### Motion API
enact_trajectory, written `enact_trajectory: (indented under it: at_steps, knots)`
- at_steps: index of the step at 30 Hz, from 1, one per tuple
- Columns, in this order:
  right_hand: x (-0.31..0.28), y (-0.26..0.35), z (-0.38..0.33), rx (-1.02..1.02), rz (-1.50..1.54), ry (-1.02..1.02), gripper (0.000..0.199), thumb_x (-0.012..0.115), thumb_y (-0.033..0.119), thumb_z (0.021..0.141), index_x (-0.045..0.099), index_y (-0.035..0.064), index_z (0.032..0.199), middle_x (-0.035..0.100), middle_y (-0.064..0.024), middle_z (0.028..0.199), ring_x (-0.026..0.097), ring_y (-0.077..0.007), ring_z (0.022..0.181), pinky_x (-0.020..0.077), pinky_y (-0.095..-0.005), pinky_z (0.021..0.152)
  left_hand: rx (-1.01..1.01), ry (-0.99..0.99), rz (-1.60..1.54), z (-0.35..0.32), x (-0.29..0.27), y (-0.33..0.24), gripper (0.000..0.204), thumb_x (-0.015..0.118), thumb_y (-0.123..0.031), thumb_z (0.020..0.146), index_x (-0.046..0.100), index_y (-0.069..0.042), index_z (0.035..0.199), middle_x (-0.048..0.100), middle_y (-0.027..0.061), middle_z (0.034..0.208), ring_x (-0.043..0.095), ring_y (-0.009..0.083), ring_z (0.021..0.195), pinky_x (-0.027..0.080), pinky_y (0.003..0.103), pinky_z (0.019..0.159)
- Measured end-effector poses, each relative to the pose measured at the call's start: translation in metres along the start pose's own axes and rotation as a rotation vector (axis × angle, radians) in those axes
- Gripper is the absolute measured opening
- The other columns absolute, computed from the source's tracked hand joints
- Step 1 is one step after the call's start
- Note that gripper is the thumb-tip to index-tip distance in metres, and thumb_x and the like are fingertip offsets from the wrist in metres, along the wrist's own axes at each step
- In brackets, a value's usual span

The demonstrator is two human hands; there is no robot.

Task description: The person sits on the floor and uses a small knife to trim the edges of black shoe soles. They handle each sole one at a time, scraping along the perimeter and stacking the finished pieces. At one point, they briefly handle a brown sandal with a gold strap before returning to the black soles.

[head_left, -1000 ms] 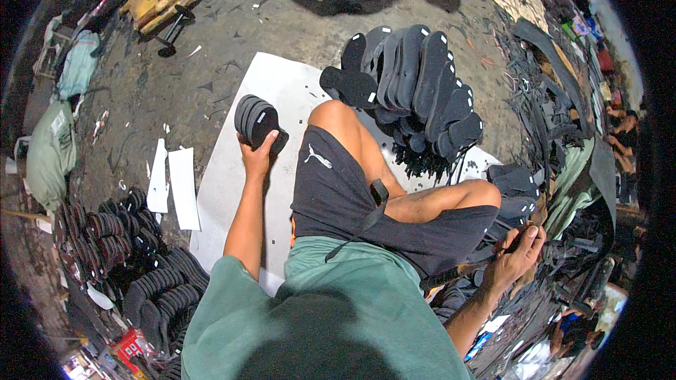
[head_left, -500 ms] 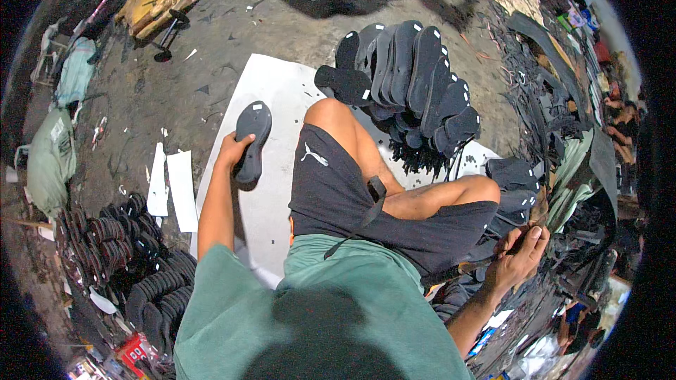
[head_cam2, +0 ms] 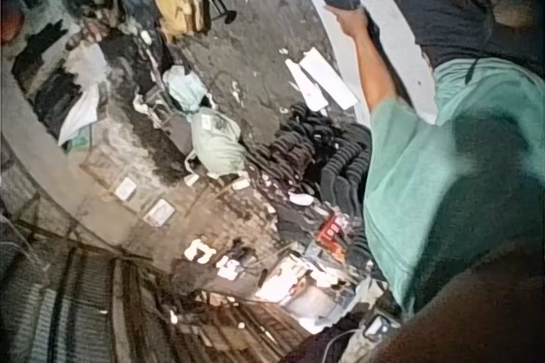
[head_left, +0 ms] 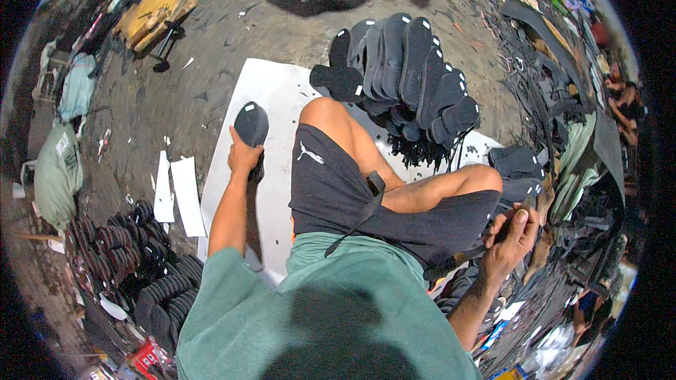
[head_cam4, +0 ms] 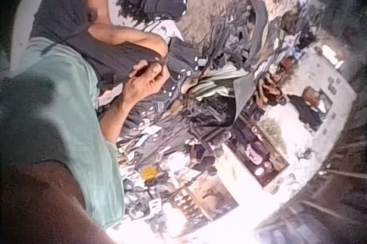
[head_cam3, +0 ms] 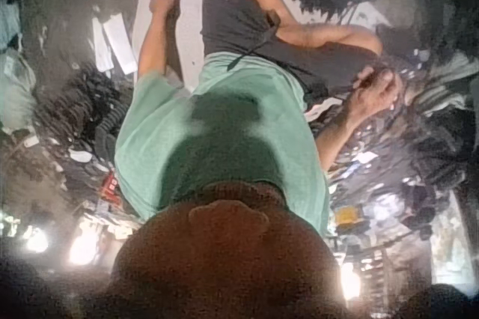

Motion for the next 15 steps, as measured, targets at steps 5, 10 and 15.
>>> enact_trajectory:
  at_steps: [5, 10, 15]
  knots:
    - [0.012, 0.002, -0.008, 0.010, 0.042, 0.139, 0.024, 0.054, 0.025, 0.110, 0.062, 0.0032, 0.118, 0.063, -0.0051, 0.107, 0.056, -0.0102, 0.064, 0.0438, -0.0215, 0.054, 0.092, 0.260, -1.254, -0.033, -0.034, -0.037, 0.067, 0.081, -0.025, 0.083, 0.052, -0.001, 0.138, 0.066, 0.0144, 0.120, 0.068, 0.0285, 0.106, 0.055, 0.043, 0.097]
    - [0.078, 0.039, -0.014, -0.070, -0.275, 0.520, 0.018, 0.060, 0.017, 0.105, 0.067, 0.0009, 0.111, 0.068, -0.0138, 0.081, 0.068, -0.0238, 0.071, 0.0530, -0.0354, 0.065, 0.421, 0.696, -1.597, -0.138, -0.080, -0.125, 0.081, 0.075, -0.049, 0.081, 0.053, 0.003, 0.140, 0.068, 0.0153, 0.120, 0.069, 0.0281, 0.107, 0.056, 0.042, 0.097]
    - [0.106, 0.046, -0.026, -0.195, -0.310, 0.665, 0.013, 0.060, 0.021, 0.103, 0.066, 0.0094, 0.105, 0.065, -0.0204, 0.072, 0.067, -0.0426, 0.066, 0.0521, -0.0509, 0.059, 0.634, 0.950, -1.633, -0.212, -0.083, -0.207, 0.089, 0.078, -0.036, 0.070, 0.048, 0.005, 0.144, 0.062, 0.0208, 0.132, 0.065, 0.0325, 0.119, 0.055, 0.044, 0.104]
Point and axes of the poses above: each hand's wrist, its own z-axis towards the middle knuckle, its own x-axis out of the palm, y = z × x, the point moved 2 cm from there along z, towards the middle knuckle
